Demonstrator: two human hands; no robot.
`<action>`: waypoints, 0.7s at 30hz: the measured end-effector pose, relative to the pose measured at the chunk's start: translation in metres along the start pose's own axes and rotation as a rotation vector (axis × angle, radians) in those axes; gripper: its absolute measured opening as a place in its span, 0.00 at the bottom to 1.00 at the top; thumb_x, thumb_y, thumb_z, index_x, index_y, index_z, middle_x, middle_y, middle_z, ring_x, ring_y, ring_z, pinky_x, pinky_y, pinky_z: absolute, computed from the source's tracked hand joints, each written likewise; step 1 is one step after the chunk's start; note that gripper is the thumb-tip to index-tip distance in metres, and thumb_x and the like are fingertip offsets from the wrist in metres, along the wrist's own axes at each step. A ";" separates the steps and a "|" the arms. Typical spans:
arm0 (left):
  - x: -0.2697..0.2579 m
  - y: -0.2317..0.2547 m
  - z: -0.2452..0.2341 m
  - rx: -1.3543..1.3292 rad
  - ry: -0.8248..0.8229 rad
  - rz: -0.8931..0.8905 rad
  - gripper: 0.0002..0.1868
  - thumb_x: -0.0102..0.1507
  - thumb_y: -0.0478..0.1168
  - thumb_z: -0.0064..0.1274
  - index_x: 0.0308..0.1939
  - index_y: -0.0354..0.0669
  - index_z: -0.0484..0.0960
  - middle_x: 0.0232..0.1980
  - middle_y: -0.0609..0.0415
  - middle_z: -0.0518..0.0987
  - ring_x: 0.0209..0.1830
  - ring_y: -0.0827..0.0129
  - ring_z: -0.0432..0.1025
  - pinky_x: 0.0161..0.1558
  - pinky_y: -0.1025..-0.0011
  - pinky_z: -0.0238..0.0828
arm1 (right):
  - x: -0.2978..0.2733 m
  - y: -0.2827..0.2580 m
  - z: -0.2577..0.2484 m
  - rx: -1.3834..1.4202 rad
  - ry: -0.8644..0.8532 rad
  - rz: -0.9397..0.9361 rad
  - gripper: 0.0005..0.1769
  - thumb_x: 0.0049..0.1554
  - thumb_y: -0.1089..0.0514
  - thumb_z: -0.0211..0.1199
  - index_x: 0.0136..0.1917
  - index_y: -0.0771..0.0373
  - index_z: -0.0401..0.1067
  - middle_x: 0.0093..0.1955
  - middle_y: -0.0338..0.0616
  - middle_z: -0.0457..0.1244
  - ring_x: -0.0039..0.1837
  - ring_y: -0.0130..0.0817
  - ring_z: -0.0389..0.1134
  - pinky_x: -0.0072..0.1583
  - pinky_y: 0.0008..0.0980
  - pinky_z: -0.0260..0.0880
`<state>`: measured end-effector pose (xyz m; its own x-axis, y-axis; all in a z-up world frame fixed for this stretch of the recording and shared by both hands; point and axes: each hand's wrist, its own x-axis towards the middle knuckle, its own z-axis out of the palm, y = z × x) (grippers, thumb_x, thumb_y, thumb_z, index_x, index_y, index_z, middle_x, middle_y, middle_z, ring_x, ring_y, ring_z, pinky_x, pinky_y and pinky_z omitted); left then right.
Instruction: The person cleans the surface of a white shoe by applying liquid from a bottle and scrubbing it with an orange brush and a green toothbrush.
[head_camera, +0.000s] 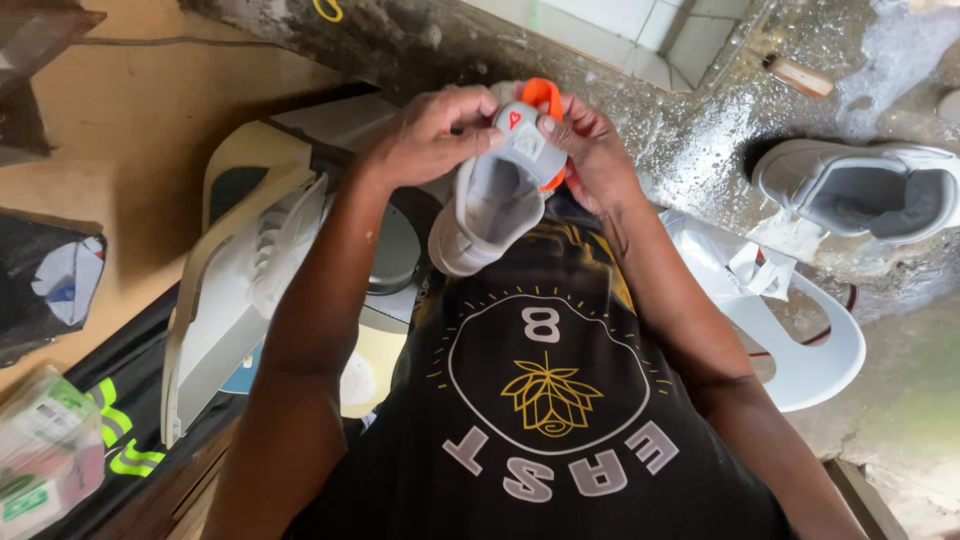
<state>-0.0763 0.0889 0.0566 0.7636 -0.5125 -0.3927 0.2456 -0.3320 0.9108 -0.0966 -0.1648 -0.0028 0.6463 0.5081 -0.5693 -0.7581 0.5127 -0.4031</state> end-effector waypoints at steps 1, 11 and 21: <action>-0.007 -0.002 0.004 0.001 0.004 0.011 0.14 0.71 0.44 0.57 0.50 0.36 0.79 0.42 0.54 0.82 0.42 0.75 0.75 0.45 0.72 0.74 | -0.002 0.006 0.002 -0.001 0.023 0.017 0.12 0.63 0.66 0.63 0.60 0.64 0.75 0.64 0.45 0.69 0.62 0.31 0.71 0.66 0.34 0.73; -0.060 -0.068 0.066 0.031 0.283 -0.096 0.12 0.68 0.44 0.56 0.43 0.38 0.78 0.32 0.51 0.81 0.30 0.67 0.76 0.35 0.68 0.70 | -0.059 0.086 0.012 -0.315 0.077 -0.106 0.23 0.57 0.70 0.71 0.64 0.63 0.68 0.61 0.37 0.67 0.64 0.27 0.68 0.69 0.33 0.70; -0.082 -0.115 0.102 0.133 0.237 -0.150 0.12 0.65 0.46 0.55 0.42 0.41 0.78 0.36 0.44 0.82 0.37 0.50 0.78 0.38 0.56 0.72 | -0.089 0.129 -0.004 -0.644 0.336 -0.089 0.22 0.56 0.66 0.77 0.57 0.66 0.67 0.53 0.36 0.65 0.53 0.23 0.64 0.55 0.27 0.68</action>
<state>-0.2286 0.0882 -0.0291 0.8467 -0.2559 -0.4666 0.2976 -0.4991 0.8138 -0.2522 -0.1460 -0.0071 0.7246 0.1903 -0.6624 -0.6719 -0.0188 -0.7404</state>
